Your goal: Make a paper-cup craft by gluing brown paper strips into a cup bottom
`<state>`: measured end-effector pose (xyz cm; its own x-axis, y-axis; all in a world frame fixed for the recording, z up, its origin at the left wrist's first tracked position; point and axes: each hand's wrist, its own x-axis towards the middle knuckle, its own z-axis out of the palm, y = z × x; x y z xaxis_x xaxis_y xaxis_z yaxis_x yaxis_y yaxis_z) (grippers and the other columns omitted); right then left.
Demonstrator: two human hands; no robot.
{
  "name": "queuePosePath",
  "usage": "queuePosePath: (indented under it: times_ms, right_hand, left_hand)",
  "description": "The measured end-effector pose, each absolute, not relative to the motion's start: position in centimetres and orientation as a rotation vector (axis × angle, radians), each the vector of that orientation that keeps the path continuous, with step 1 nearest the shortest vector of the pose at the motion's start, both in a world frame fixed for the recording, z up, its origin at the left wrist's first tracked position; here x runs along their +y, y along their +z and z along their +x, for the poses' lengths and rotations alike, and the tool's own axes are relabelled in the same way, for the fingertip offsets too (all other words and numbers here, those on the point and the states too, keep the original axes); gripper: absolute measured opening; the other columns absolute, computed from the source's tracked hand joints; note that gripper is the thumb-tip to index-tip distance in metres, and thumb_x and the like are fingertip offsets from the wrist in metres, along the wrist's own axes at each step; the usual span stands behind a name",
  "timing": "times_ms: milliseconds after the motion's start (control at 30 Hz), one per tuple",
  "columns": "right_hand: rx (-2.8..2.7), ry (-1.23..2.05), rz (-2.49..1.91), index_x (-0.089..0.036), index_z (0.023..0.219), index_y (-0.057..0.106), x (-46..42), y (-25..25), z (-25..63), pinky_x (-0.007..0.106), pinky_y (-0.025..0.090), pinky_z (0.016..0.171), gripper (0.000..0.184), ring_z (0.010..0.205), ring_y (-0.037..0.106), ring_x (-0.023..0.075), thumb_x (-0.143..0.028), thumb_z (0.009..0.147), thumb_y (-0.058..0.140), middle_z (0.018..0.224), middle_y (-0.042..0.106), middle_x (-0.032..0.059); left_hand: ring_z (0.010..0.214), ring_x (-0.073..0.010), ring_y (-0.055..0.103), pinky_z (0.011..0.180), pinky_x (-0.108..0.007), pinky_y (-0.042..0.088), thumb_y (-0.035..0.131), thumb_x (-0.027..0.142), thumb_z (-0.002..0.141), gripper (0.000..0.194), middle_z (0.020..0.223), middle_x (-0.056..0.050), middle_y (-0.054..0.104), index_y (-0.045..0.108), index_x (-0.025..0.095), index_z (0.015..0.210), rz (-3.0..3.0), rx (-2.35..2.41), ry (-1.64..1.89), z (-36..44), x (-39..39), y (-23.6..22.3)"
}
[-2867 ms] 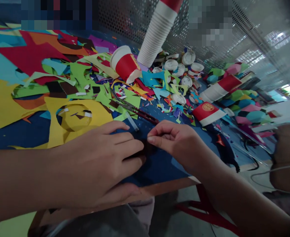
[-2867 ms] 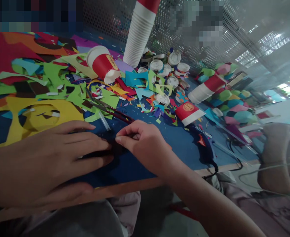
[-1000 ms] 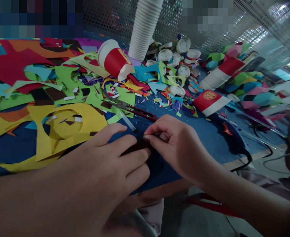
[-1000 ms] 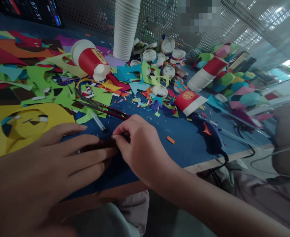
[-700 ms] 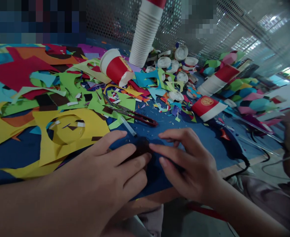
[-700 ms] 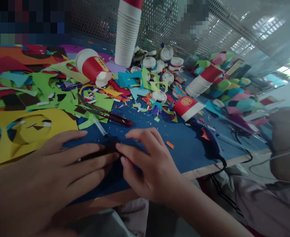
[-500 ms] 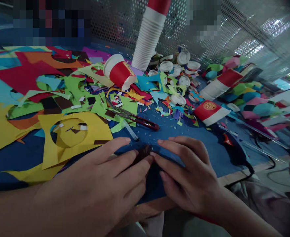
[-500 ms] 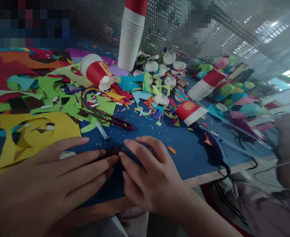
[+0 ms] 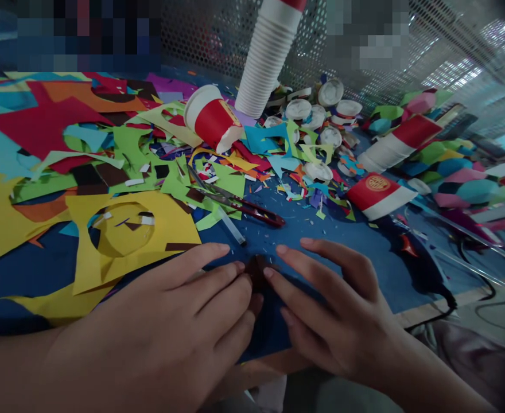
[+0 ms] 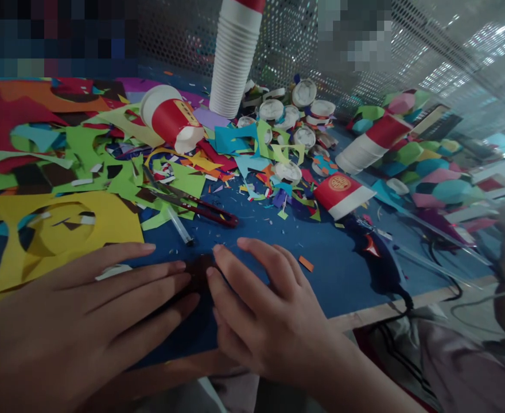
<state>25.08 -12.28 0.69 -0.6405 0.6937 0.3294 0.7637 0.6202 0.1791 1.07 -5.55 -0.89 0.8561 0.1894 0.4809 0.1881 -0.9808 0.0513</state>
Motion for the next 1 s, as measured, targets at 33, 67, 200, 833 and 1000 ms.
queuePosePath:
  times_ms: [33, 67, 200, 833, 1000]
  right_hand:
    - [-2.595, -0.444, -1.195, -0.009, 0.115, 0.066, -12.30, 0.58, 25.06, 0.053, 0.047, 0.092, 0.029, 0.117, 0.050, 0.0382, -0.019, 0.090, 0.057, 0.128, 0.060, 0.0149]
    - [-2.566, -0.441, -1.202, -0.010, 0.115, 0.066, -12.34, 0.49, 25.05, 0.052, 0.047, 0.092, 0.028, 0.117, 0.050, 0.0379, -0.019, 0.090, 0.057, 0.128, 0.059, 0.0144]
    - [-2.478, -0.461, -1.242, -0.013, 0.115, 0.066, -12.51, 0.42, 25.09, 0.051, 0.047, 0.092, 0.030, 0.115, 0.051, 0.0355, -0.017, 0.088, 0.054, 0.128, 0.056, 0.0128]
    - [-2.607, -0.446, -1.216, -0.011, 0.117, 0.065, -12.53, 0.49, 25.02, 0.054, 0.040, 0.098, 0.030, 0.122, 0.046, 0.0397, -0.023, 0.090, 0.059, 0.127, 0.060, 0.0130]
    - [-2.509, -0.394, -1.228, -0.013, 0.115, 0.065, -12.37, 0.54, 25.02, 0.052, 0.044, 0.095, 0.030, 0.119, 0.050, 0.0373, -0.017, 0.087, 0.055, 0.128, 0.058, 0.0127]
  left_hand:
    - [0.108, -0.0216, 0.065, 0.118, -0.035, 0.022, 0.046, 0.022, 0.096, 0.029, 0.113, -0.006, 0.075, 0.071, 0.017, 0.107, 3.019, 0.312, 0.786, 1.05, -5.55, -0.88]
    - [0.108, -0.0218, 0.064, 0.117, -0.035, 0.021, 0.045, 0.023, 0.096, 0.029, 0.113, -0.006, 0.075, 0.071, 0.017, 0.107, 3.015, 0.318, 0.778, 1.03, -5.55, -0.87]
    - [0.105, -0.0219, 0.064, 0.117, -0.036, 0.019, 0.044, 0.025, 0.096, 0.031, 0.111, -0.006, 0.074, 0.071, 0.017, 0.107, 2.997, 0.311, 0.740, 0.97, -5.53, -0.76]
    - [0.106, -0.0226, 0.064, 0.114, -0.038, 0.031, 0.042, 0.031, 0.096, 0.035, 0.110, -0.008, 0.074, 0.072, 0.017, 0.107, 3.005, 0.315, 0.724, 1.14, -5.49, -0.49]
    - [0.103, -0.0225, 0.065, 0.114, -0.038, 0.029, 0.041, 0.039, 0.096, 0.039, 0.106, -0.007, 0.075, 0.072, 0.017, 0.107, 2.990, 0.340, 0.695, 0.96, -5.66, -0.50]
